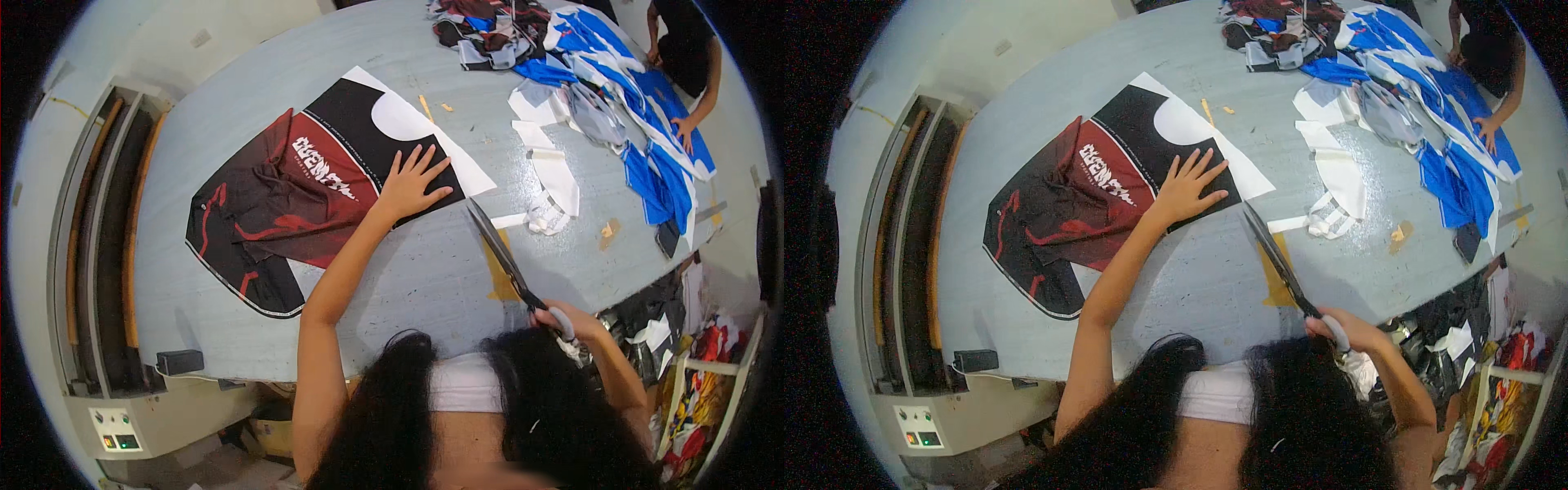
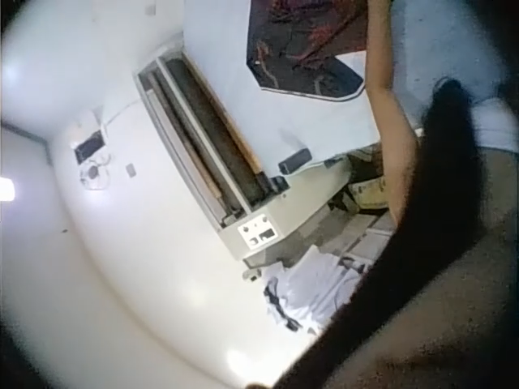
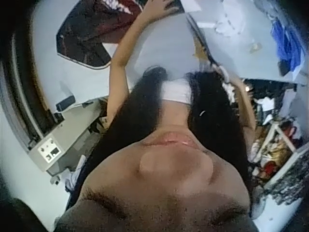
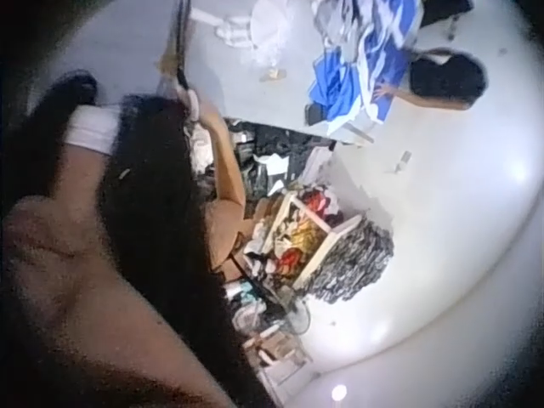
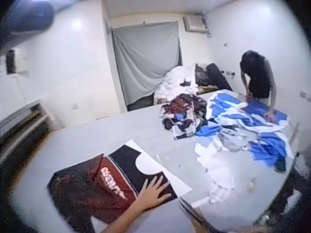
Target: Cutting printed jersey fabric panels along pattern lines using large shears.
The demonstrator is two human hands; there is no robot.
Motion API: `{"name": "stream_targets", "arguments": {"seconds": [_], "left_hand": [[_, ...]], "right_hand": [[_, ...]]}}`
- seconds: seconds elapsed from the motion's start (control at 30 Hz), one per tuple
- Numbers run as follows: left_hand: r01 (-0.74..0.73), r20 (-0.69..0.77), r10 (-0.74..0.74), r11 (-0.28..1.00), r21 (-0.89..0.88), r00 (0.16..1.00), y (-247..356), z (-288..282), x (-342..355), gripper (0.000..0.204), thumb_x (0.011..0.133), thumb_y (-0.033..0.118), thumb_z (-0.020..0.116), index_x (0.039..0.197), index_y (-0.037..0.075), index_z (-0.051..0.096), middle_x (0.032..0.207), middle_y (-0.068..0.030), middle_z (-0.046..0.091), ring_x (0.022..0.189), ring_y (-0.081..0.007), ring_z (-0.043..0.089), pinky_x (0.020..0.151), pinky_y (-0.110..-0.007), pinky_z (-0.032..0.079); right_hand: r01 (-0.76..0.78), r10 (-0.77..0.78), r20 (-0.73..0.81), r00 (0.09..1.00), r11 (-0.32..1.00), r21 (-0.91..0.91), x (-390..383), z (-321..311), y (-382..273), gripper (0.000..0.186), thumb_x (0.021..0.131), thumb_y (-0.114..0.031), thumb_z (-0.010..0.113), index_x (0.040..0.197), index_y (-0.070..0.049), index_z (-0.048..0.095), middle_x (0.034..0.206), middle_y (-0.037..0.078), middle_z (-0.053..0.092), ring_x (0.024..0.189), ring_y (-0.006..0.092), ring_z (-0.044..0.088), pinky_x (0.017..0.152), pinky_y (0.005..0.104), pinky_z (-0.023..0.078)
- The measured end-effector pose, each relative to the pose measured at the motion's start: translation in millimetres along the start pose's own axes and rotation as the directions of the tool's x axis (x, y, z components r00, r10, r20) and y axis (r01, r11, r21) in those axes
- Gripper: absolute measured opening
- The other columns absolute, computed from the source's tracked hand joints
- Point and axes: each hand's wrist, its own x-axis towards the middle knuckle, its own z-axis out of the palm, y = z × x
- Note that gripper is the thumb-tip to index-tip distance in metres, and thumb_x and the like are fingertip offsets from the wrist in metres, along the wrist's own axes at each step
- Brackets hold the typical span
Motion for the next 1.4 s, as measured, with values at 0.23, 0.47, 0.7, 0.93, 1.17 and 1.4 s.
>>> {"name": "stream_targets", "arguments": {"seconds": [0.23, 0.47, 0.7, 0.93, 1.17, 1.4], "left_hand": [[0.031, -0.022, -0.033, 0.996, -0.082, 0.999, -3, -4, -6, 0.061, 0.08, 0.055, 0.045, 0.131, 0.022, 0.038, 0.139, -0.0127, 0.028, 0.128, -0.0301, 0.025, 0.102, -0.052, 0.015], [0.023, -0.054, -0.025, 0.999, -0.043, 0.998, -6, 1, -12, 0.065, 0.077, 0.059, 0.047, 0.129, 0.02, 0.04, 0.137, -0.0124, 0.032, 0.127, -0.0309, 0.027, 0.102, -0.052, 0.016], [0.006, -0.134, -0.013, 0.999, -0.047, 0.991, -5, 7, -12, 0.066, 0.074, 0.061, 0.048, 0.126, 0.02, 0.044, 0.134, -0.0123, 0.035, 0.125, -0.0308, 0.029, 0.101, -0.054, 0.016], [0.013, -0.115, -0.018, 0.999, -0.043, 0.993, -7, 8, -12, 0.065, 0.075, 0.06, 0.048, 0.126, 0.02, 0.044, 0.134, -0.0126, 0.036, 0.125, -0.0308, 0.029, 0.101, -0.054, 0.016], [0.016, -0.097, -0.019, 0.999, -0.039, 0.995, -7, 6, -13, 0.066, 0.075, 0.061, 0.048, 0.127, 0.021, 0.043, 0.135, -0.0124, 0.034, 0.126, -0.0308, 0.028, 0.101, -0.054, 0.016], [0.023, -0.081, -0.027, 0.999, -0.048, 0.996, -5, 3, -11, 0.076, 0.073, 0.061, 0.05, 0.13, 0.012, 0.038, 0.136, -0.0121, 0.033, 0.127, -0.0303, 0.027, 0.102, -0.053, 0.016]], "right_hand": [[-0.16, 0.16, 0.021, 0.987, 0.987, 0.005, 30, 9, -45, 0.049, 0.086, -0.052, 0.043, 0.085, -0.004, 0.051, 0.07, 0.001, 0.046, 0.066, 0.012, 0.044, 0.059, 0.0241, 0.037], [-0.286, 0.286, -0.025, 0.958, 0.944, -0.165, 43, 28, -68, 0.063, 0.085, -0.057, 0.038, 0.101, 0.002, 0.051, 0.069, 0.009, 0.051, 0.066, 0.0179, 0.05, 0.06, 0.0302, 0.042], [-0.294, 0.279, -0.116, 0.953, 0.944, -0.151, 48, 37, -68, 0.064, 0.086, -0.056, 0.039, 0.103, 0.005, 0.05, 0.086, 0.02, 0.057, 0.081, 0.0268, 0.055, 0.075, 0.0352, 0.042], [-0.295, 0.28, -0.103, 0.954, 0.938, -0.183, 45, 40, -74, 0.064, 0.086, -0.052, 0.04, 0.109, 0.007, 0.045, 0.096, 0.026, 0.056, 0.091, 0.0321, 0.055, 0.081, 0.0369, 0.041], [-0.281, 0.25, -0.138, 0.958, 0.912, -0.298, 45, 43, -82, 0.062, 0.086, -0.052, 0.039, 0.103, 0.006, 0.047, 0.088, 0.026, 0.057, 0.083, 0.0367, 0.056, 0.076, 0.0402, 0.042], [-0.322, 0.309, -0.09, 0.947, 0.896, -0.307, 53, 34, -92, 0.061, 0.087, -0.053, 0.038, 0.092, 0.007, 0.05, 0.077, 0.024, 0.057, 0.073, 0.0345, 0.057, 0.07, 0.041, 0.042]]}}
